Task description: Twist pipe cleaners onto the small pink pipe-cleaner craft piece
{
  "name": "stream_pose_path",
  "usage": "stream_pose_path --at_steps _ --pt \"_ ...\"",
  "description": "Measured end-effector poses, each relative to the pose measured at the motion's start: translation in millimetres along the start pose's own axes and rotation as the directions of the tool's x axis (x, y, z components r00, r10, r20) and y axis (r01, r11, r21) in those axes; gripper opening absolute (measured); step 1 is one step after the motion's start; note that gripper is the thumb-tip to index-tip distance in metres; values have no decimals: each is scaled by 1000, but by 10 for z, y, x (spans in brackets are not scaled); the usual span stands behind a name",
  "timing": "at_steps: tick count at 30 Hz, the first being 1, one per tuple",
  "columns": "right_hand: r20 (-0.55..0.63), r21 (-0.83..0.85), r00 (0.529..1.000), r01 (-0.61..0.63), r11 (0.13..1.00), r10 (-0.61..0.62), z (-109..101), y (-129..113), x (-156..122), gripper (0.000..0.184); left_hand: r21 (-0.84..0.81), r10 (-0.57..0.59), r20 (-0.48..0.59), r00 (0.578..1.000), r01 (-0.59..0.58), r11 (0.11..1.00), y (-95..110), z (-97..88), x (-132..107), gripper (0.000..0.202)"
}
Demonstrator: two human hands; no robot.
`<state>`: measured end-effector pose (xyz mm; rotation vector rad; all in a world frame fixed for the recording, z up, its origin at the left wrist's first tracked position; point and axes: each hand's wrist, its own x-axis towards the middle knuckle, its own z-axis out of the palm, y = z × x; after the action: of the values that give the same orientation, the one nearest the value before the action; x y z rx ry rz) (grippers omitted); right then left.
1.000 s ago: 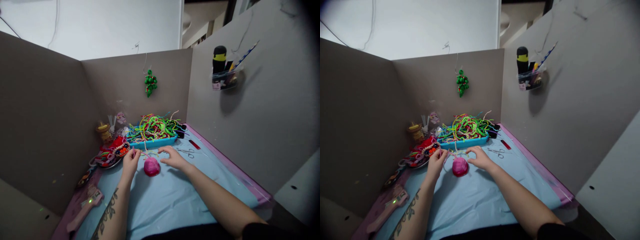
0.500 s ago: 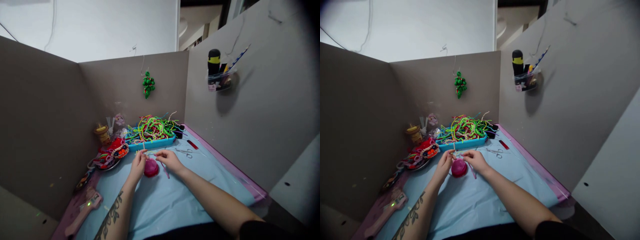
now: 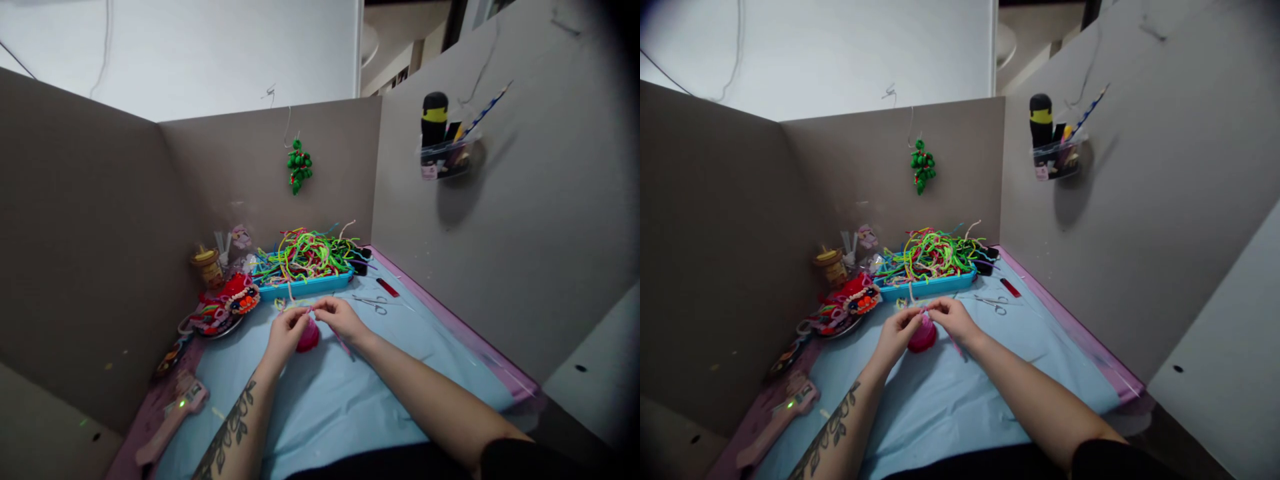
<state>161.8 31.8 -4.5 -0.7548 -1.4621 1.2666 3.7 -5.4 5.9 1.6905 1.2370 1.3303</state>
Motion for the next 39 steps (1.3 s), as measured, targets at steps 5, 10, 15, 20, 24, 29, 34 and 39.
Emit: stream_pose_path --at_steps 5,10,15,20,24,29,34,39 --pt "17 -16 1000 17 1000 -17 61 -20 -23 11 -88 -43 -12 999 42 995 -22 24 -13 23" --pt "56 -62 998 22 998 -19 63 -70 -56 11 -98 -49 47 998 54 994 -8 21 -13 27" --pt "91 -136 996 35 990 -23 56 -54 -70 13 -48 -55 54 997 57 997 17 8 -16 29" --pt "113 -139 994 20 990 -5 37 -9 -53 15 -16 -87 43 995 88 996 0 -4 -6 23" --pt "142 -146 990 18 989 3 42 11 -48 19 47 -86 36 996 84 995 -7 -2 -7 18" --pt "124 -149 992 51 988 -33 89 -17 -72 23 66 -37 57 998 33 997 15 17 -19 16" --pt "23 -115 997 73 991 -71 103 -11 -76 21 -18 -26 81 996 28 999 -2 33 -16 18" --pt "17 -51 998 65 997 -64 81 30 -67 17 30 -58 60 997 56 998 -34 32 -14 18"
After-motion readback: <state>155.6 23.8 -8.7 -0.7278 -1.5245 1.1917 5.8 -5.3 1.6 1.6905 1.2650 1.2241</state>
